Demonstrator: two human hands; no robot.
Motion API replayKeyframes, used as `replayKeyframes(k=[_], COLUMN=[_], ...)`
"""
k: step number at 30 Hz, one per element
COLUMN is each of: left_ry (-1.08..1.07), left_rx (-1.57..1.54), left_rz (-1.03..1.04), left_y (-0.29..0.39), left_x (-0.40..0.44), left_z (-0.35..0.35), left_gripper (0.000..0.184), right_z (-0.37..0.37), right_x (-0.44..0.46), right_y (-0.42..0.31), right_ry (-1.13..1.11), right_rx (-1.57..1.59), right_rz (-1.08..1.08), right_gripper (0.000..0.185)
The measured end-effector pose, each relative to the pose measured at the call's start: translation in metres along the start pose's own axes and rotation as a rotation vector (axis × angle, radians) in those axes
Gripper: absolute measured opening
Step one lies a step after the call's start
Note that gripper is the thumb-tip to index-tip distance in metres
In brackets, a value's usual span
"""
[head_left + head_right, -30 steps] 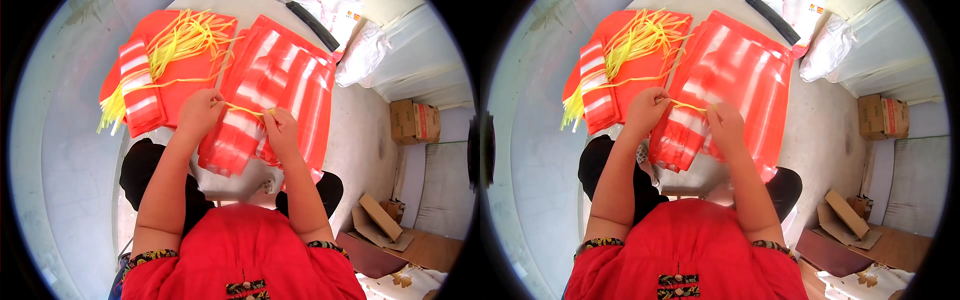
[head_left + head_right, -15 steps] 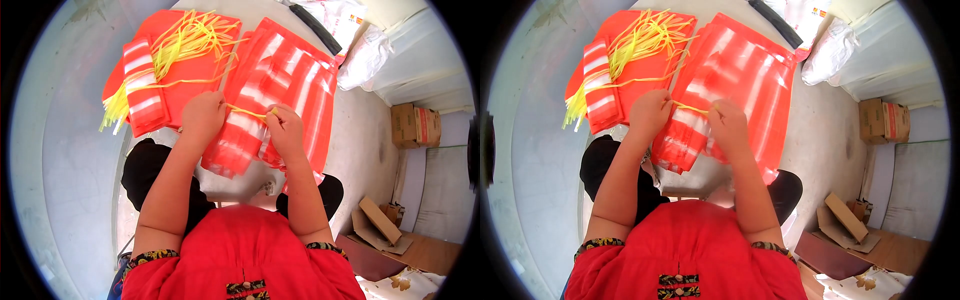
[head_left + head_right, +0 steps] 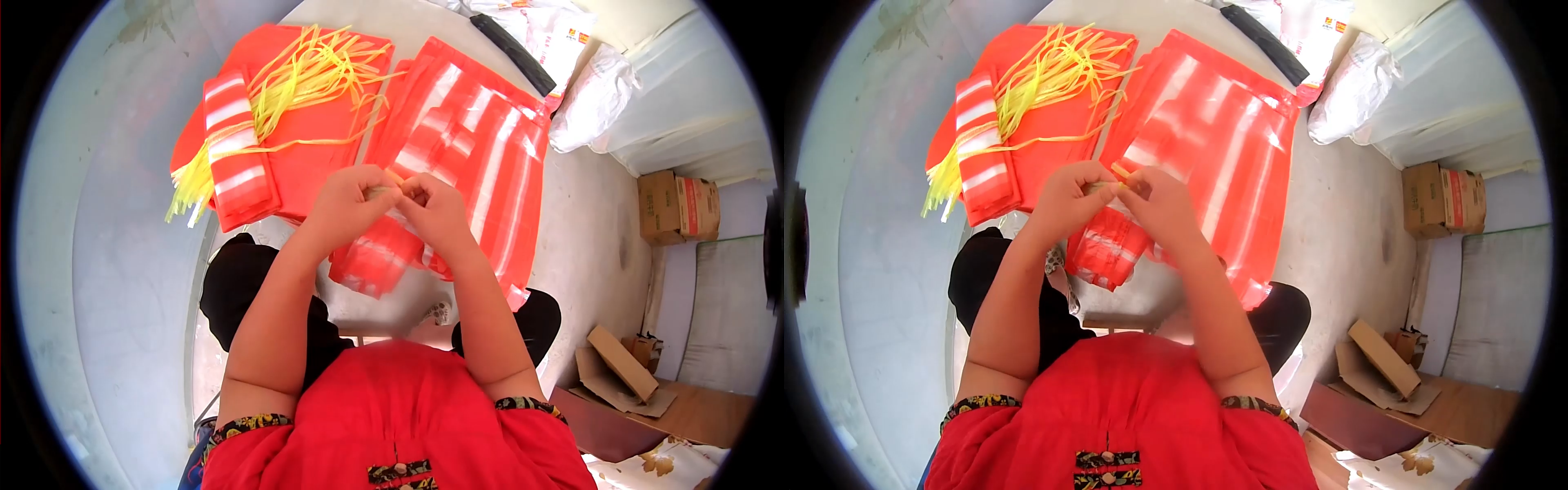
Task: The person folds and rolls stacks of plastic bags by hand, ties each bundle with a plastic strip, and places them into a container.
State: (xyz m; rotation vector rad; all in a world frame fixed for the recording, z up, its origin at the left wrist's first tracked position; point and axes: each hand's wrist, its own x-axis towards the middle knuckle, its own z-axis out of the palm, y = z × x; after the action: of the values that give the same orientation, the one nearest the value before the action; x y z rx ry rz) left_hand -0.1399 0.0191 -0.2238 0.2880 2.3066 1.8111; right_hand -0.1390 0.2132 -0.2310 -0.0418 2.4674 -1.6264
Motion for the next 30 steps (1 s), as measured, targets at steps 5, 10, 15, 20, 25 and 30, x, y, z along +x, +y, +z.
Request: replayKeyframes(k=[5, 10, 15, 20, 25, 30], left_ry=[-0.152, 0.152, 0.105, 0.097, 0.111, 0.094], left_rx=[-0.331, -0.105, 0.247, 0.103, 0.293, 0.431], left_rz=[0.329, 0.304, 0.267, 0.017, 0.096, 0.332], left_y=[-0.011, -0.005, -0.017, -0.018, -0.006, -0.005], left_x=[0.002, 0.007, 0.011, 0.015, 0.012, 0.006], left_z=[0.009, 0.018, 0.023, 0.021, 0.026, 0.024], left_gripper=[0.010, 0.015, 0.014, 0.014, 0.017, 0.015], right_z=[0.004, 0.004, 0.003, -0.002, 0.002, 0.004], right_x=[-0.002, -0.001, -0.004, -0.005, -0.010, -0.003], right_y=[0.012, 0.023, 0.015, 0.019, 0.009, 0.018], right_ry=[0.044, 0.002, 0.022, -0.008, 0.179, 0.277], right_rx=[-0.121, 0.121, 0.199, 0.116, -0.307, -0.335], right_rz=[-0.141, -0.151, -0.157, -0.054, -0.398, -0.514], right_gripper=[0.019, 0.018, 0.016, 0.021, 0.034, 0.030])
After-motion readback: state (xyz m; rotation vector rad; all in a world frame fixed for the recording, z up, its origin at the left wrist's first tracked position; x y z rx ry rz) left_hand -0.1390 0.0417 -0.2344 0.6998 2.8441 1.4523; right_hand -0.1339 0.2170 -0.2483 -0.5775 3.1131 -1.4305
